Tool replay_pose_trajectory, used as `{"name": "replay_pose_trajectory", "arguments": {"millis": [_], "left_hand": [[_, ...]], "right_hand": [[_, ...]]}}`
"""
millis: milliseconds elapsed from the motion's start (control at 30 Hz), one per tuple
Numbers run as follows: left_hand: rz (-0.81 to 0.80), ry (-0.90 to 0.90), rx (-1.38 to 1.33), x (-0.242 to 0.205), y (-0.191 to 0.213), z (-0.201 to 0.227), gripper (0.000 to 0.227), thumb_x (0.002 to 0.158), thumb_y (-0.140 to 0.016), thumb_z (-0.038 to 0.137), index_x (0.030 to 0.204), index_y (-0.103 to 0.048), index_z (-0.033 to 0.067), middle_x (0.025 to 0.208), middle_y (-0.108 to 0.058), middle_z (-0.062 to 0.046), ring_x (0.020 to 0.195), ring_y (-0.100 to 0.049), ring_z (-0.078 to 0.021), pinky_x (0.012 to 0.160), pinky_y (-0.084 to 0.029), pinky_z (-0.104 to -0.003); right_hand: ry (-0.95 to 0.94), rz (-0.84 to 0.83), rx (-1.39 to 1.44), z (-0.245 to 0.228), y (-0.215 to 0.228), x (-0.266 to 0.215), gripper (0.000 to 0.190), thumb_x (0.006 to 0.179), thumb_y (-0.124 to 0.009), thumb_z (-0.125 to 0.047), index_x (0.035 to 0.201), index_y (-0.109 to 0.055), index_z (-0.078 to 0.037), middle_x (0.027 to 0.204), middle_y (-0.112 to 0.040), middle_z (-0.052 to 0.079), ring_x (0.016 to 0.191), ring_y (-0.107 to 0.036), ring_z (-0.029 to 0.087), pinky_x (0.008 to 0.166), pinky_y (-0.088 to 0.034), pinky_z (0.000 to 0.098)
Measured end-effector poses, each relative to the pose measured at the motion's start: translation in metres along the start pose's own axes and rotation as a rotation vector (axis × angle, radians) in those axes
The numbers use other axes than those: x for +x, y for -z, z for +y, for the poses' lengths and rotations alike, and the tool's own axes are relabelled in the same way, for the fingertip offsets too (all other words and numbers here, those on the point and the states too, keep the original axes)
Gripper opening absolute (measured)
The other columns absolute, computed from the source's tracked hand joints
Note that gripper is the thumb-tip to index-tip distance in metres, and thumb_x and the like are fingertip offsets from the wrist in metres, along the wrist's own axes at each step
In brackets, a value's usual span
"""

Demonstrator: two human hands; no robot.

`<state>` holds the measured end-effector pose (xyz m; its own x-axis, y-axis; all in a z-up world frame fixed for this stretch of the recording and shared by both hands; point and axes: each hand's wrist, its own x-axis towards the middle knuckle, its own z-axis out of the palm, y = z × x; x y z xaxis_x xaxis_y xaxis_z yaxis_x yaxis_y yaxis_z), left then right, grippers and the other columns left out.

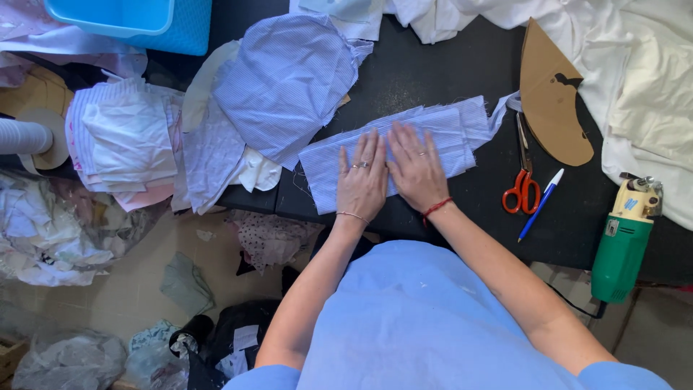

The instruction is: The person places a cardboard template on a piece of striped fabric, traces the outline with a pen, and then uses a handheld electric cutter to cut the fabric along the marked lines. The person repeats this process with another piece of fabric, stacking the cut pieces on the table.

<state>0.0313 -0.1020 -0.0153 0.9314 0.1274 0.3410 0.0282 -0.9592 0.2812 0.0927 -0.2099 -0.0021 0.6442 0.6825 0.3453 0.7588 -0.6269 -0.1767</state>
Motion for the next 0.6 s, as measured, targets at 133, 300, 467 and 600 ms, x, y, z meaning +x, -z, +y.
{"name": "replay_pose_trajectory", "arguments": {"millis": [133, 300, 467, 600], "left_hand": [[-0.147, 0.118, 0.046, -0.010, 0.028, -0.020, 0.065, 0.084, -0.042, 0.048, 0.134, -0.028, 0.0103, 0.142, -0.020, -0.012, 0.131, -0.019, -0.0255, 0.104, -0.007, -0.049], [-0.170, 0.137, 0.107, -0.024, 0.033, -0.042, 0.059, 0.089, -0.031, 0.046, 0.137, -0.022, 0.0127, 0.144, -0.014, -0.012, 0.132, -0.014, -0.0256, 0.101, -0.010, -0.053], [-0.125, 0.234, 0.132, -0.009, 0.029, -0.080, 0.055, 0.071, -0.059, 0.040, 0.120, -0.043, 0.0203, 0.114, -0.043, -0.004, 0.101, -0.045, -0.0227, 0.081, -0.035, -0.046], [-0.444, 0.472, 0.118, 0.004, 0.029, -0.101, 0.062, 0.051, -0.074, 0.051, 0.097, -0.041, 0.0249, 0.087, -0.052, 0.004, 0.084, -0.055, -0.0204, 0.072, -0.042, -0.045]], "right_hand": [[-0.153, -0.088, -0.013, 0.030, 0.009, -0.014, 0.053, 0.092, -0.035, -0.043, 0.136, -0.031, -0.013, 0.142, -0.021, 0.009, 0.129, -0.021, 0.028, 0.101, -0.014, 0.0462], [-0.255, -0.152, 0.016, 0.047, 0.013, -0.022, 0.058, 0.093, -0.030, -0.048, 0.138, -0.026, -0.012, 0.143, -0.014, 0.010, 0.130, -0.012, 0.028, 0.101, -0.004, 0.0476], [-0.290, -0.273, 0.092, 0.062, 0.010, -0.026, 0.057, 0.091, -0.029, -0.048, 0.139, -0.019, -0.018, 0.145, -0.008, 0.005, 0.132, -0.007, 0.026, 0.101, -0.001, 0.0521], [-0.280, -0.268, 0.107, 0.066, 0.014, -0.029, 0.051, 0.093, -0.028, -0.042, 0.139, -0.021, -0.020, 0.144, -0.010, 0.003, 0.132, -0.008, 0.024, 0.101, -0.001, 0.0515]]}}
